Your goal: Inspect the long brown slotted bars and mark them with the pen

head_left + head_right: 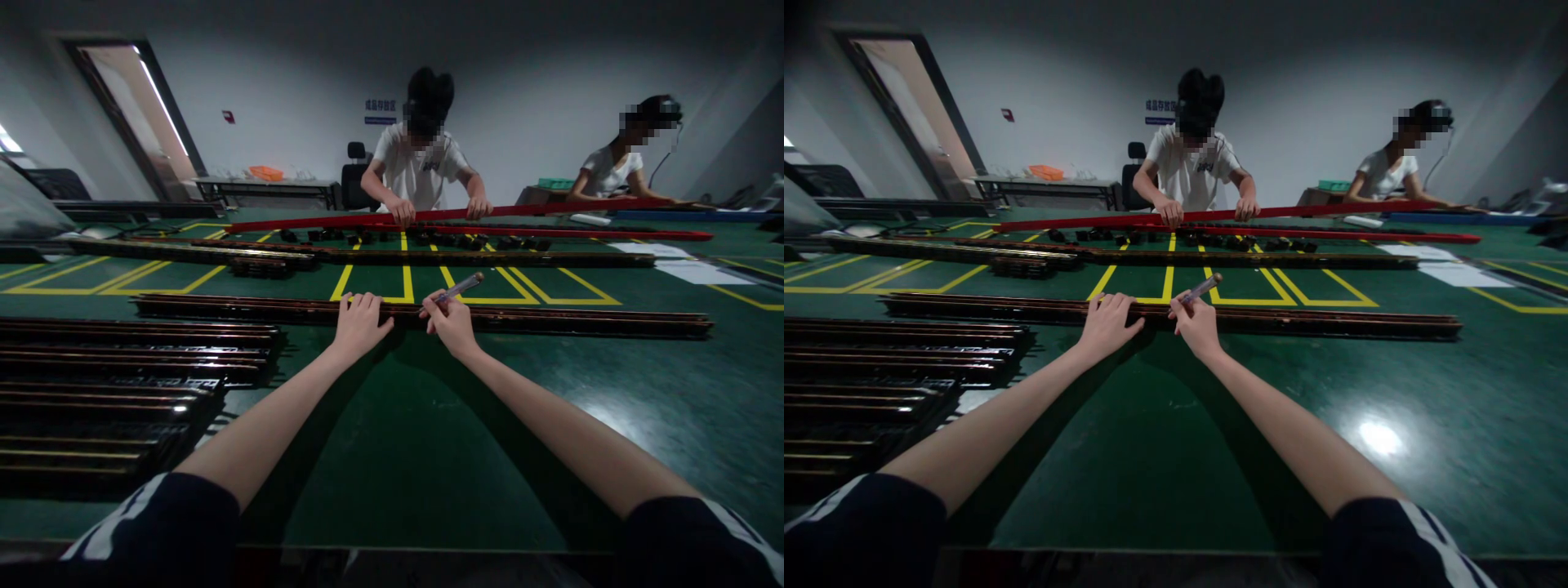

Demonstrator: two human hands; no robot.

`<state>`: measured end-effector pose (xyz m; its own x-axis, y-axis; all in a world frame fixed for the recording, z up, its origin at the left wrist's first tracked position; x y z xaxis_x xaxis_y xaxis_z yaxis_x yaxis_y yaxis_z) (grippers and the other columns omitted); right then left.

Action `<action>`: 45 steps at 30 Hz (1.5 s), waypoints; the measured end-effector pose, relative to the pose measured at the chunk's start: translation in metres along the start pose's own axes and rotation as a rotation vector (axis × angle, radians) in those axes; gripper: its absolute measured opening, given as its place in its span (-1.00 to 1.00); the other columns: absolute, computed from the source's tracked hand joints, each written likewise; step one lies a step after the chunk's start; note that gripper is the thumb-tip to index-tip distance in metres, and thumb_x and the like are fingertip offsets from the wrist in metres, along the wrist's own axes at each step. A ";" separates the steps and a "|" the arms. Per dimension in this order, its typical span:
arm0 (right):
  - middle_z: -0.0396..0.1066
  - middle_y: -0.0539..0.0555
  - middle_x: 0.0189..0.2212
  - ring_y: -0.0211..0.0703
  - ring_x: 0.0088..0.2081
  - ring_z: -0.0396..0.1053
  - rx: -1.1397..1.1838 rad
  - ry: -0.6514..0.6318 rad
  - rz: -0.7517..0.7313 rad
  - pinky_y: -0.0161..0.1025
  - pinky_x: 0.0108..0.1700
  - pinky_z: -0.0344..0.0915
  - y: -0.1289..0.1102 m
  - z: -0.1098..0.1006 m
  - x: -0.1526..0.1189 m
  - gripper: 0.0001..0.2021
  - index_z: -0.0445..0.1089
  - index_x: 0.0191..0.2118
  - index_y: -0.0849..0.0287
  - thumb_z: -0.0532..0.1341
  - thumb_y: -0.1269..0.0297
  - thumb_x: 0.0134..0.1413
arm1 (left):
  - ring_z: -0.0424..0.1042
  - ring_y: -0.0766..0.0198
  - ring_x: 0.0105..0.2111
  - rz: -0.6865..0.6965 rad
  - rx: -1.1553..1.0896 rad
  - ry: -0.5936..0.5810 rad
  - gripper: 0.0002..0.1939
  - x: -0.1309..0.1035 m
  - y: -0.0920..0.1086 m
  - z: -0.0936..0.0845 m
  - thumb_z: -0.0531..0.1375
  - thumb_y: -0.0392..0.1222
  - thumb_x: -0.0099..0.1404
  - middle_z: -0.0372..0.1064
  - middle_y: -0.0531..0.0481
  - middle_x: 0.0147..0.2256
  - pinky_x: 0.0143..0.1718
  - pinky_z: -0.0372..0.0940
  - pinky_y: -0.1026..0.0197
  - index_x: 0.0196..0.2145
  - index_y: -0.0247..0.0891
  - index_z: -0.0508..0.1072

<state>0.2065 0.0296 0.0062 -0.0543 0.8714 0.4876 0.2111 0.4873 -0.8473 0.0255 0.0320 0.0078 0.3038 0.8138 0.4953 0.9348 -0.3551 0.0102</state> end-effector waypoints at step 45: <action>0.46 0.07 -0.49 -0.32 -0.67 0.29 0.016 0.013 0.028 -0.33 -0.64 0.26 0.000 0.003 0.000 -0.58 0.32 -0.40 0.18 0.19 -0.15 0.01 | 0.30 0.07 0.02 0.063 -0.129 -0.082 -0.59 0.001 -0.002 -0.003 -0.04 -0.26 0.31 0.37 -0.18 0.01 0.10 0.14 0.01 0.07 -0.31 0.33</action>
<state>0.2037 0.0300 0.0057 -0.0358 0.8838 0.4665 0.1965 0.4639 -0.8638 0.0233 0.0320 0.0103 0.3797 0.8210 0.4263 0.8835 -0.4585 0.0960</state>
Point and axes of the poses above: each hand's wrist, its own x-axis towards the middle knuckle, its own z-axis out of the palm, y = z × x, the point moved 2 cm from there along x, towards the middle knuckle
